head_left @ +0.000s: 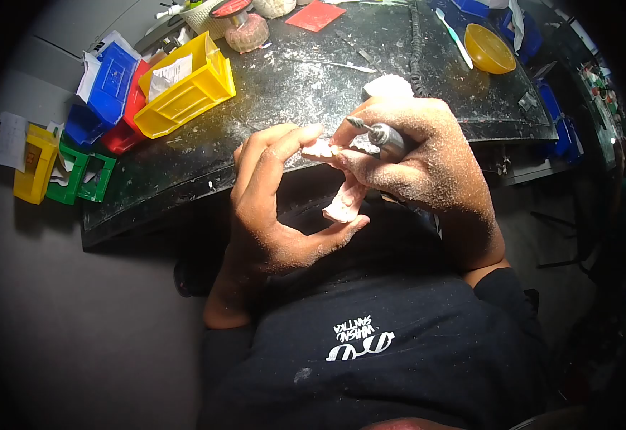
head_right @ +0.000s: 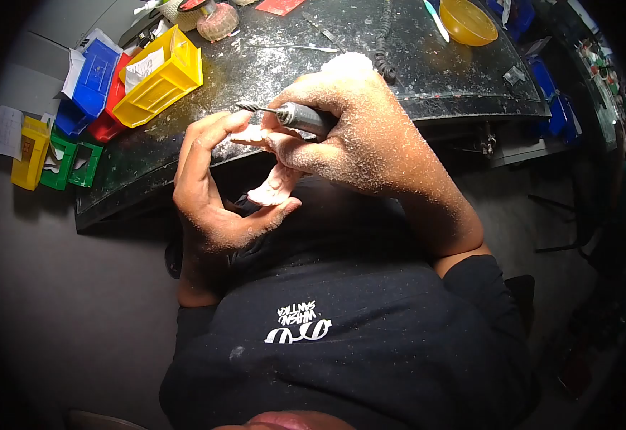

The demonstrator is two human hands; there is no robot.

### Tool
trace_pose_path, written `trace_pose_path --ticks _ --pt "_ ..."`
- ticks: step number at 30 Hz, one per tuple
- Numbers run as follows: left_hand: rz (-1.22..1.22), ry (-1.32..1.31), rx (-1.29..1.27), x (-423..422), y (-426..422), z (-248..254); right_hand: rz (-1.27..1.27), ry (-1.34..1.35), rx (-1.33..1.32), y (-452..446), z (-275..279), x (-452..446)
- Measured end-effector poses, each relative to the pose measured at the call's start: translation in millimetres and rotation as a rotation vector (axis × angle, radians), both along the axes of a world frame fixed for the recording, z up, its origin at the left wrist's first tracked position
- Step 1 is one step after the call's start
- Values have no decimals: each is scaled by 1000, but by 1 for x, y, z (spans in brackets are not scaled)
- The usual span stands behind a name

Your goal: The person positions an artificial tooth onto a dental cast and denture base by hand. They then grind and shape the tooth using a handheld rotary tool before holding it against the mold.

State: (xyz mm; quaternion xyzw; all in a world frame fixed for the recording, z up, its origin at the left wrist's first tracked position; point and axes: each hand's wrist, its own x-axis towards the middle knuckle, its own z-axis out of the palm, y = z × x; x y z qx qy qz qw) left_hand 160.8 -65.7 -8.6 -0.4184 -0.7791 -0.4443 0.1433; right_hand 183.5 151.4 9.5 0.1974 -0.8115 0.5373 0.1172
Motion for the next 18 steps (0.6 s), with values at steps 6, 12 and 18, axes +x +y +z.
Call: trace_pose_path --ticks 6,12,18 --pt "2 5 33 -2 1 1 19 -94 -120 -5 7 3" --pt "0 -17 81 0 2 4 49 -177 -145 -1 9 3" --pt "1 -104 132 1 3 1 69 -286 -178 -1 8 1"
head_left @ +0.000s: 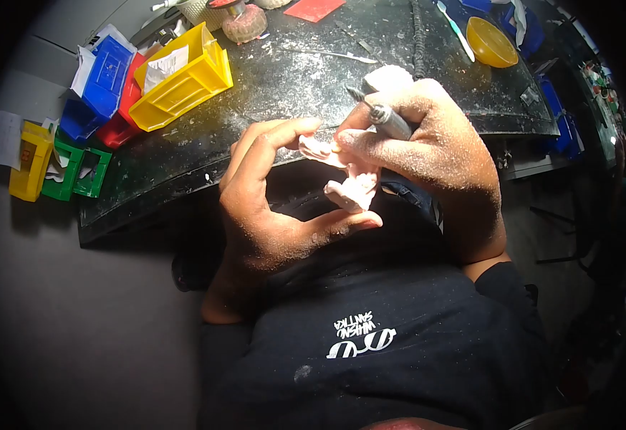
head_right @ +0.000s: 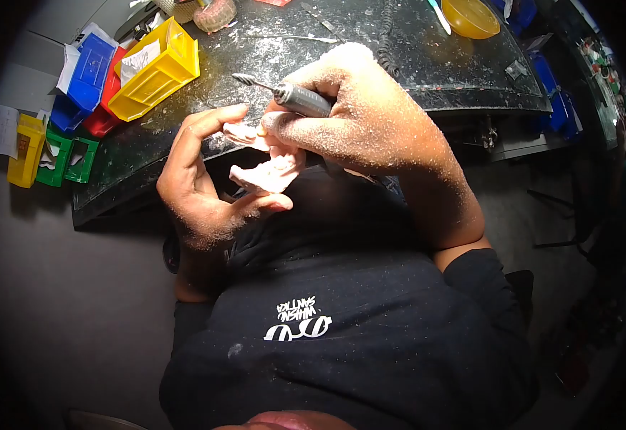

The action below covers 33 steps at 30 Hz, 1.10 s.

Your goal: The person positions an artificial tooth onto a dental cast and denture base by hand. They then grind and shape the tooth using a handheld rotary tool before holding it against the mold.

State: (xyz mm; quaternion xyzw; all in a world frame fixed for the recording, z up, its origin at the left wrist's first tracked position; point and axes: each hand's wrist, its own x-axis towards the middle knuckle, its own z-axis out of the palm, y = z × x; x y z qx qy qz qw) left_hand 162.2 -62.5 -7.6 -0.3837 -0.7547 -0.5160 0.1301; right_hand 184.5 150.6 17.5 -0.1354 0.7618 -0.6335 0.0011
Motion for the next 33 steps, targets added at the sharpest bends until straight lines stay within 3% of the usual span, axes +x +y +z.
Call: trace_pose_path --ticks 7,13,16,19,25,27,29,33 --pt "32 55 -6 -1 0 -2 -13 -72 22 -2 3 1" --pt "27 39 -18 -1 2 -4 -69 -22 19 -1 -7 -6" --pt "21 54 -16 -2 2 -4 -45 161 197 3 -12 -12" --pt "23 57 -28 -1 2 -3 -37 29 66 -5 -4 -5" --pt "28 61 -36 -4 -1 -10 -108 135 145 4 -13 -14" --pt "162 118 -90 -13 -7 -19 -145 220 178 7 -12 -17" --pt "303 92 -98 -28 -11 -33 -175 170 -3 6 -10 -14" --pt "438 159 -256 -43 -15 -42 -154 -94 -149 9 5 -9"
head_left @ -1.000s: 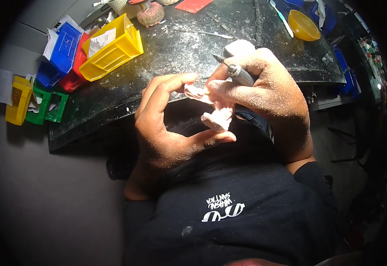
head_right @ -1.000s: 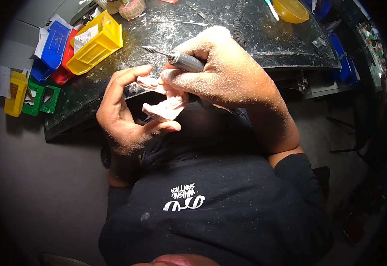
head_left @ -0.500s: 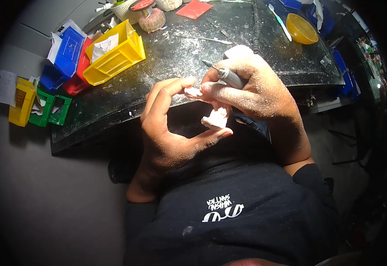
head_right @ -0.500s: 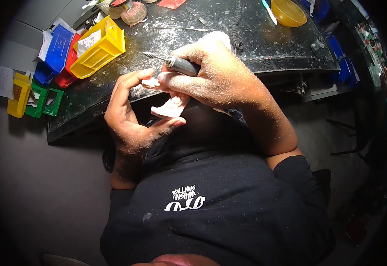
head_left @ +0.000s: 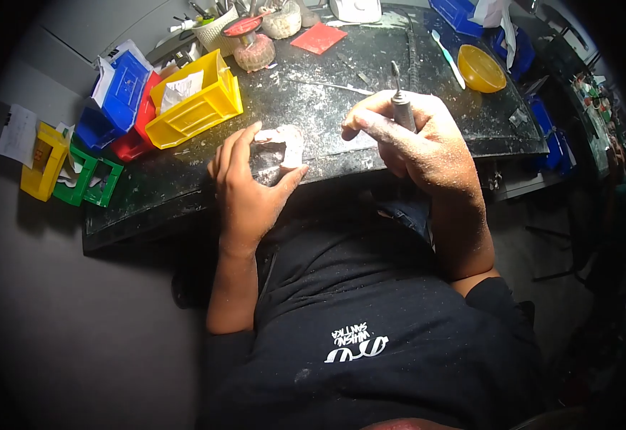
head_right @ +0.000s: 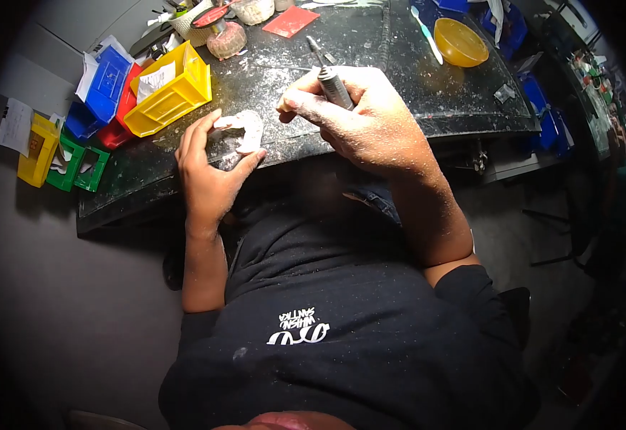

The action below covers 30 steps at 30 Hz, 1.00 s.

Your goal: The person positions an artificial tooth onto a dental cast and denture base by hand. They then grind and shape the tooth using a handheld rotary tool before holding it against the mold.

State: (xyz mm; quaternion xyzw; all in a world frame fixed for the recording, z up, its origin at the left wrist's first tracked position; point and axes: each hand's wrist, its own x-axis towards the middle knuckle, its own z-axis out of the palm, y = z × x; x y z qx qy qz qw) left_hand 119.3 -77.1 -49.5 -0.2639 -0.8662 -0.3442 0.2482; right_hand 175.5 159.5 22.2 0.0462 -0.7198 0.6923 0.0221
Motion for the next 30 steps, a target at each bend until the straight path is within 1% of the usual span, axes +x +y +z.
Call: trace_pose_path --ticks 1,2,4,6,8,9,10,12,14,16,17,21,23,24,25,27,28,29,30 --pt "44 0 -83 -1 0 0 -1 37 -73 -1 -7 -2" --pt "50 6 -77 -2 -1 1 5 42 -67 -1 -7 -2" --pt "-52 -89 -70 -3 -1 7 31 -46 -145 -1 -3 0" --pt "-62 -39 -33 4 4 19 34 -58 -146 -4 -2 1" --pt "-224 23 107 11 9 31 8 -68 -141 -9 0 3" --pt "-278 -8 252 17 15 36 -9 -87 -132 -11 -1 3" --pt "-268 -6 257 21 19 37 1 -88 -125 -12 -3 3" --pt "-357 29 371 26 24 38 73 -153 -209 -12 -4 3" --pt "-362 51 401 27 30 39 112 -181 -252 -16 -3 5" --pt "-391 40 455 27 34 33 44 -111 -161 -22 -7 7" --pt "-384 47 475 27 35 31 42 -166 -195 -22 -6 9" --pt "-394 39 524 28 37 26 104 -167 -230 -20 -8 9" --pt "-407 34 571 27 37 24 93 -139 -124 -20 -7 9" --pt "-405 35 572 27 36 23 94 -139 -122 -21 -7 7" --pt "-410 -10 602 27 36 21 52 68 2 -23 -8 5" --pt "-415 -54 633 29 35 20 -6 238 112 -25 -3 7" --pt "-421 -126 671 32 34 21 -43 320 168 -26 0 9" --pt "-427 -200 708 35 33 20 -27 207 205 -25 8 15" --pt "-427 -202 709 36 33 19 -23 216 259 -24 6 15"
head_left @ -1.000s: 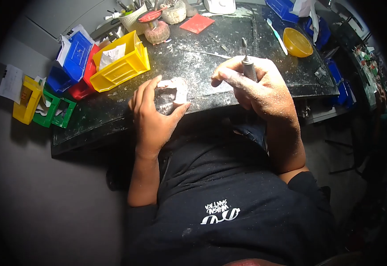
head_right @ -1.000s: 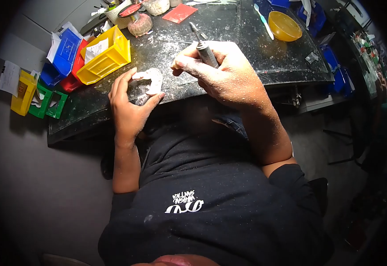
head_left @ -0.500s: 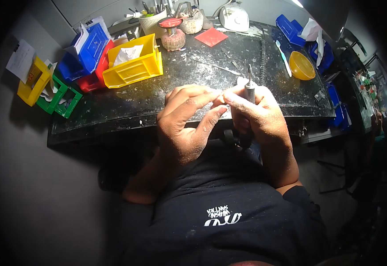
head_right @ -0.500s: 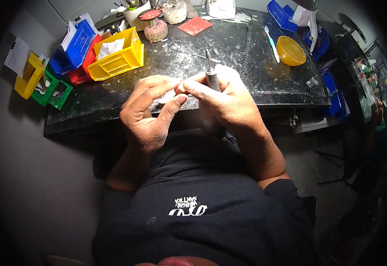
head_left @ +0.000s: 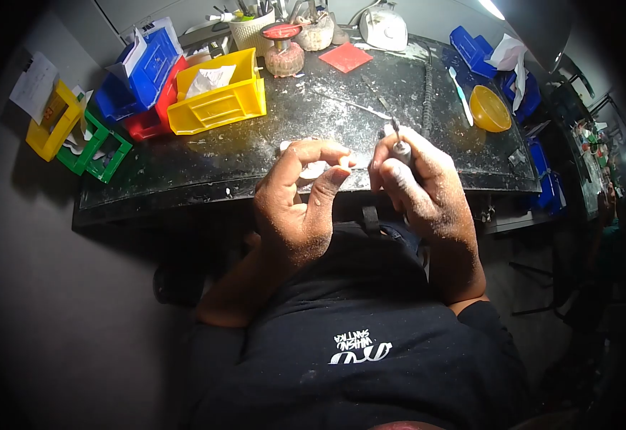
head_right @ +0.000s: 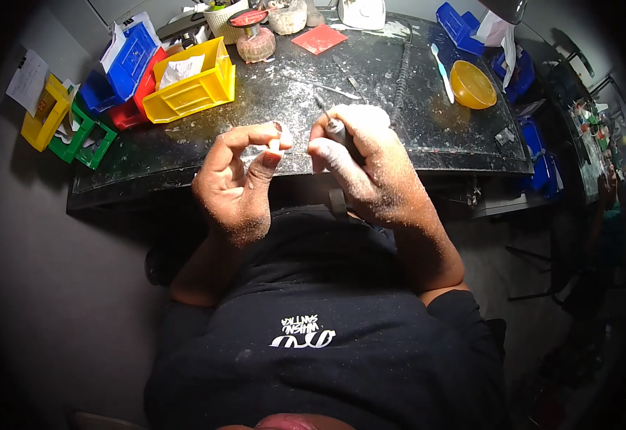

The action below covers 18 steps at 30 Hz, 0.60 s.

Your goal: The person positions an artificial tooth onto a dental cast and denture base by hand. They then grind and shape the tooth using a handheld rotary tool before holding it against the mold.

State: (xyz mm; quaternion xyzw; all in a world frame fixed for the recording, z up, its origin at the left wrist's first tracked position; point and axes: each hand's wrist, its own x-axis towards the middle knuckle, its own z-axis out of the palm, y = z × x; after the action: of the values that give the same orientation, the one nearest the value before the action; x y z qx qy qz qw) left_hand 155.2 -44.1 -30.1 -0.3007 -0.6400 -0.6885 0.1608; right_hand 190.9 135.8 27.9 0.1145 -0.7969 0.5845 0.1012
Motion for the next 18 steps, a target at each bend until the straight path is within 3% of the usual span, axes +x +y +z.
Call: trace_pose_path --ticks 3,6,12,14,18 --pt "-24 -29 38 3 0 -1 -29 110 240 3 -9 2" --pt "-51 -35 54 7 -1 1 -47 45 405 -2 -6 10" --pt "-115 30 -12 7 -5 -2 -51 101 483 -11 -3 8" --pt "-162 -105 94 13 -2 0 -64 201 524 -12 -4 6" --pt "-110 -70 18 13 -3 2 -81 213 555 -12 -6 6"
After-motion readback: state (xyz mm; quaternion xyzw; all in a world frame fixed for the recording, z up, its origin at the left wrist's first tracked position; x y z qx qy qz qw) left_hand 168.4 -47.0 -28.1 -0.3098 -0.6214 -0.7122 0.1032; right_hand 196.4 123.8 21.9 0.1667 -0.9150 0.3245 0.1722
